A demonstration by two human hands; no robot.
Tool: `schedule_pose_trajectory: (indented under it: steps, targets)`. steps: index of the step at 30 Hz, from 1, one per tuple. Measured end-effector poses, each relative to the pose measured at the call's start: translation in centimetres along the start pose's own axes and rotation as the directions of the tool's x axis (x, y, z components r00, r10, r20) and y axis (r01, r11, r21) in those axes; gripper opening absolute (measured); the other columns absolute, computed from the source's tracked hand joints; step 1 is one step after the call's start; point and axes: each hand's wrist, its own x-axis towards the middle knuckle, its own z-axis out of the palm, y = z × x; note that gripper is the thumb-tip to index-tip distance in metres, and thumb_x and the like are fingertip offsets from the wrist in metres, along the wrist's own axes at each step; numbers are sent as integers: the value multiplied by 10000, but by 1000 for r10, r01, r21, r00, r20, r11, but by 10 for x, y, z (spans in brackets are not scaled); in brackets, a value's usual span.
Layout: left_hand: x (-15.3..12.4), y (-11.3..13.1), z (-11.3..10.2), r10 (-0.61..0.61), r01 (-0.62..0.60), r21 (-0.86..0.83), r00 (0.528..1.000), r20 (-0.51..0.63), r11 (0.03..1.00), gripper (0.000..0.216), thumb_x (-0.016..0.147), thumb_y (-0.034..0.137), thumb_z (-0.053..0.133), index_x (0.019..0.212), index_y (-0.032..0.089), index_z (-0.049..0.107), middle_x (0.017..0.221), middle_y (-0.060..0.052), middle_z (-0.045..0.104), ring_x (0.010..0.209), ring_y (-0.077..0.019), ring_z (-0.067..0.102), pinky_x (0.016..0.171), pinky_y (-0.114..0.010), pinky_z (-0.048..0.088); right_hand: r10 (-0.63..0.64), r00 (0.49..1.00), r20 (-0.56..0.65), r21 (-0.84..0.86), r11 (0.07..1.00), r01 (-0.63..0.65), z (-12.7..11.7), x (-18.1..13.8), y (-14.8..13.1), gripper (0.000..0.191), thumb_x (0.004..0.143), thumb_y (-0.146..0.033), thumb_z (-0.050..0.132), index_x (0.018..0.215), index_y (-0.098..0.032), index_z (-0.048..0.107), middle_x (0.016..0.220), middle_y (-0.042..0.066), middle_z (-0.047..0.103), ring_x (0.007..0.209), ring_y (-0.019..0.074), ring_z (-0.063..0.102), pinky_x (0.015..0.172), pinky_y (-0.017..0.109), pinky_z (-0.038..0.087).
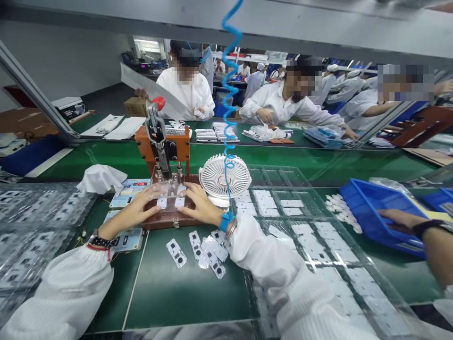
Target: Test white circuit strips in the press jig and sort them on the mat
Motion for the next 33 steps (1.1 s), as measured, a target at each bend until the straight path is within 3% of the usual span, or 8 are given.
schedule_pose_trajectory:
  steps: [6,13,20,25,30,33]
  targets:
    - [1,2,3,-37,37,28,999,8,999,431,925,399,447,1310,213,494,1449,-87,415,1385,-284,256,1115,-531,208,-13,1000,27,11,1000,13,-1,6,6,425,865,-419,600,1207,-176,534,1370,136,432,1322,251,342,1095,478,302]
    - [-2,9,2,-28,28,75,1000,-2,997,434,945,396,425,1333,206,469,1443,-83,426,1380,-282,260,1111,-513,216,-39,991,125,1,999,39,-9,7,6,344,931,-330,504,1241,-190,554,1511,123,265,1394,257,239,1124,495,247]
    - [15,28,10,-13,6,167,999,38,986,522,946,404,453,1418,200,367,1446,-91,423,1359,-296,303,1109,-467,228,55,985,-166,-16,998,-59,-21,6,-17,281,866,-88,400,1025,-160,621,1302,133,521,1240,234,467,1046,451,380]
    - [28,30,20,32,-39,248,999,34,968,462,932,428,501,1345,224,465,1406,-90,476,1322,-278,381,1102,-477,235,118,968,-221,-64,989,-135,-55,15,-49,252,767,-31,398,771,-165,611,977,90,654,997,222,598,862,380,477]
    - [29,26,22,144,-124,367,989,-26,922,378,940,402,510,1266,214,537,1346,-102,536,1261,-258,459,1044,-438,320,-12,874,-485,20,999,26,-97,51,-72,212,773,-75,431,823,-161,618,886,43,661,842,174,616,759,321,494]
    - [30,29,16,242,-223,493,970,26,841,387,957,393,478,1264,167,542,1315,-133,559,1225,-270,499,1020,-426,341,-52,845,-532,101,987,124,-114,84,-79,199,770,-72,425,798,-158,603,807,17,645,774,154,621,743,315,508]
